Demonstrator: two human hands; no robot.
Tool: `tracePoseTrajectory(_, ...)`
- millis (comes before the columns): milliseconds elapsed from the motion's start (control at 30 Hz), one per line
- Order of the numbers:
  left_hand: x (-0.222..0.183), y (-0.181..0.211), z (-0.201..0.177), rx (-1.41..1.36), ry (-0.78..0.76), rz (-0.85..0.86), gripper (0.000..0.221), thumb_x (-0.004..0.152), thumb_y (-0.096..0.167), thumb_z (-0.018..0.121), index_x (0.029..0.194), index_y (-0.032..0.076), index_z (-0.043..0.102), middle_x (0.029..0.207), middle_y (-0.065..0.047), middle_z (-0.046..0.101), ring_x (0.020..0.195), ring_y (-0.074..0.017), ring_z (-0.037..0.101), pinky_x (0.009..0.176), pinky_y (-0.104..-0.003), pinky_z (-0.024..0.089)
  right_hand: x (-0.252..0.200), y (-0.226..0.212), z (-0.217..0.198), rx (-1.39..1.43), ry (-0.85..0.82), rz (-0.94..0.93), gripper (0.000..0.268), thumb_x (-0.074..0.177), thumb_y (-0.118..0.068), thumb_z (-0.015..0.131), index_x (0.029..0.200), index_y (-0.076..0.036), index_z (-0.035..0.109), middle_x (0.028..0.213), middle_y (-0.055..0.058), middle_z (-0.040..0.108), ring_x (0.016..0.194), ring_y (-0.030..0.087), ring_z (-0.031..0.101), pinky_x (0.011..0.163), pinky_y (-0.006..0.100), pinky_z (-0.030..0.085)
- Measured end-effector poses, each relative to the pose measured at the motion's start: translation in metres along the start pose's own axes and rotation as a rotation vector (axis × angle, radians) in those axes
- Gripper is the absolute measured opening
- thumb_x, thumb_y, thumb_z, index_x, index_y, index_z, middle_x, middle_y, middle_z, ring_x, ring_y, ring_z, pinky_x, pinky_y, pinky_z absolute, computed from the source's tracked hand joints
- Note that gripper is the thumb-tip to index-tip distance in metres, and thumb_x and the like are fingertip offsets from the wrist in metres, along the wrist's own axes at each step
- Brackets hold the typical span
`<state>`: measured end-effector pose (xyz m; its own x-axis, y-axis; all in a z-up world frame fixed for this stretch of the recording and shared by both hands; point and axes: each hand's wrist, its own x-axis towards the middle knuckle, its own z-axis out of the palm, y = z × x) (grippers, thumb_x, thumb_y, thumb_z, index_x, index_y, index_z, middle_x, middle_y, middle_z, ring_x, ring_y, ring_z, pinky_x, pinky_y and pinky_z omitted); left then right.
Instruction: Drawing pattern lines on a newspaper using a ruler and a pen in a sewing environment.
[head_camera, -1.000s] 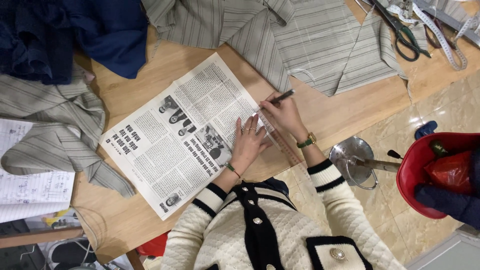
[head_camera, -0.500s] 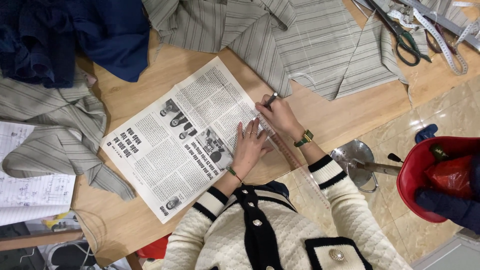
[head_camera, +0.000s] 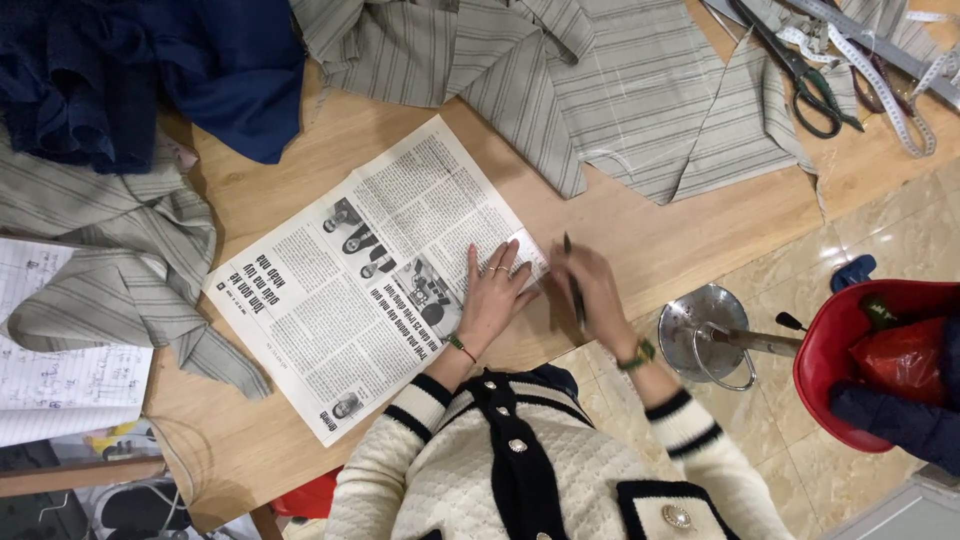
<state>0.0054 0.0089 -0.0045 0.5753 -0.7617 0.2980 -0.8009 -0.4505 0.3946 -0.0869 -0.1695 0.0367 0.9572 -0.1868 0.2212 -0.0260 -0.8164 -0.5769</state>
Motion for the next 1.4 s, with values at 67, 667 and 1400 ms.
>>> tracePoseTrajectory(67,-0.005,-0.008,0.002,-0.054,-0.009,0.018,0.047,0.092,0.049,0.067,0.124,0.015,0.066,0.151,-0.019,0.047,0.142,-0.031,0.043,0.117,-0.072,0.018,-0.024,-0.025,-0.007,0.03,-0.002,-0.012,0.016,0.09,-0.008,0.073,0.105,-0.011,0.068,0.123,0.018,0.069,0.121,0.042,0.061,0.103,0.053,0.044)
tracePoseTrajectory(667,-0.032,-0.022,-0.045,-0.421,-0.074,-0.106,0.072,0.087,0.044,0.076,0.141,0.005,0.052,0.159,-0.023,0.027,0.145,-0.0457,0.031,0.119,-0.061,0.028,0.04,-0.041,0.046,0.152,-0.056,-0.157,0.018,0.089,-0.001,0.069,0.104,-0.011,0.064,0.126,0.021,0.07,0.135,0.041,0.053,0.119,0.055,0.031)
tracePoseTrajectory(1400,0.006,-0.07,-0.042,0.01,0.023,-0.323,0.06,0.103,0.054,0.054,0.148,0.015,0.052,0.162,-0.006,0.038,0.153,-0.0294,0.025,0.126,-0.055,0.004,-0.041,-0.025,0.017,0.095,0.137,-0.004,0.022,0.083,-0.009,0.082,0.101,-0.01,0.069,0.12,0.019,0.072,0.121,0.04,0.063,0.113,0.051,0.042)
